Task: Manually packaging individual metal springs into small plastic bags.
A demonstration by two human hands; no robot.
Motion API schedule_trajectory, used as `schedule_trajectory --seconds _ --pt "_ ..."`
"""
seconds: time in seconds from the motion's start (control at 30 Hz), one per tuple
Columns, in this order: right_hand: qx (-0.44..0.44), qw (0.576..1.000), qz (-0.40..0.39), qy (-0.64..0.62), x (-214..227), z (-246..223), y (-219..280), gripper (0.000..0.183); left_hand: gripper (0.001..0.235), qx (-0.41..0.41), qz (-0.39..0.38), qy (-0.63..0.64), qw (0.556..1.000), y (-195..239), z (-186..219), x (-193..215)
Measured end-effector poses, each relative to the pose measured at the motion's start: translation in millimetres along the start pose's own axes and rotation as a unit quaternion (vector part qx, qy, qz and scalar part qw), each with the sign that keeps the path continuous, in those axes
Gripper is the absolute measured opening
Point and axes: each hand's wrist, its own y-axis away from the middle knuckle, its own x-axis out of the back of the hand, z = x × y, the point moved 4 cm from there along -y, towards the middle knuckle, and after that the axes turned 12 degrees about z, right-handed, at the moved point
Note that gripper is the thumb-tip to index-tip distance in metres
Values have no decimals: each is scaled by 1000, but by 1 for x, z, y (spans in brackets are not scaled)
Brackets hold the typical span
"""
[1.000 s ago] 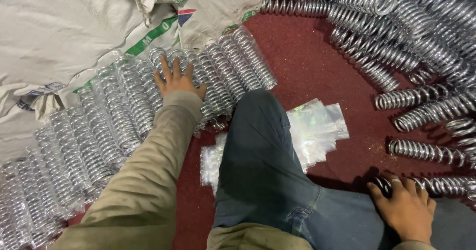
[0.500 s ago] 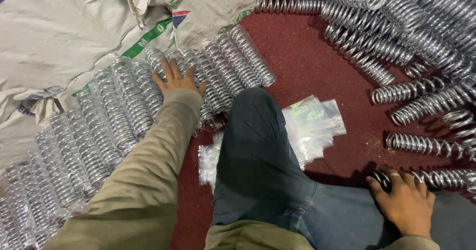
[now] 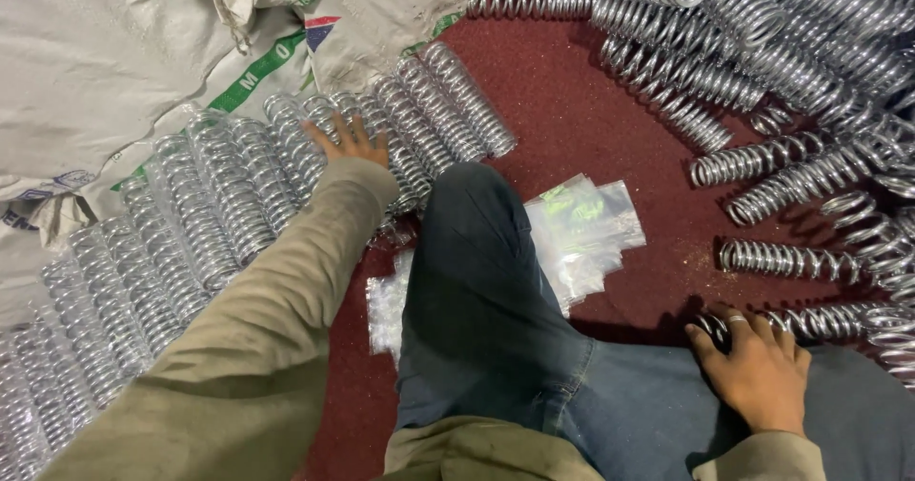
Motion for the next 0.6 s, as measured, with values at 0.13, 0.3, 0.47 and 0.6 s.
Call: schedule_trajectory --seconds 0.13,0.3,0.47,0.6 --pt "-4 1000 2 -9 1 0 1 65 96 19 -23 -80 996 -20 23 -13" --pt "-1 1000 6 -4 0 -1 3 66 92 -11 -16 -58 998 5 35 -5" --pt "0 1000 16 -18 -7 5 1 66 104 1 1 143 990 6 33 2" --pt "-5 1000 -10 -7 -2 1 1 66 57 23 368 241 898 17 -14 -34"
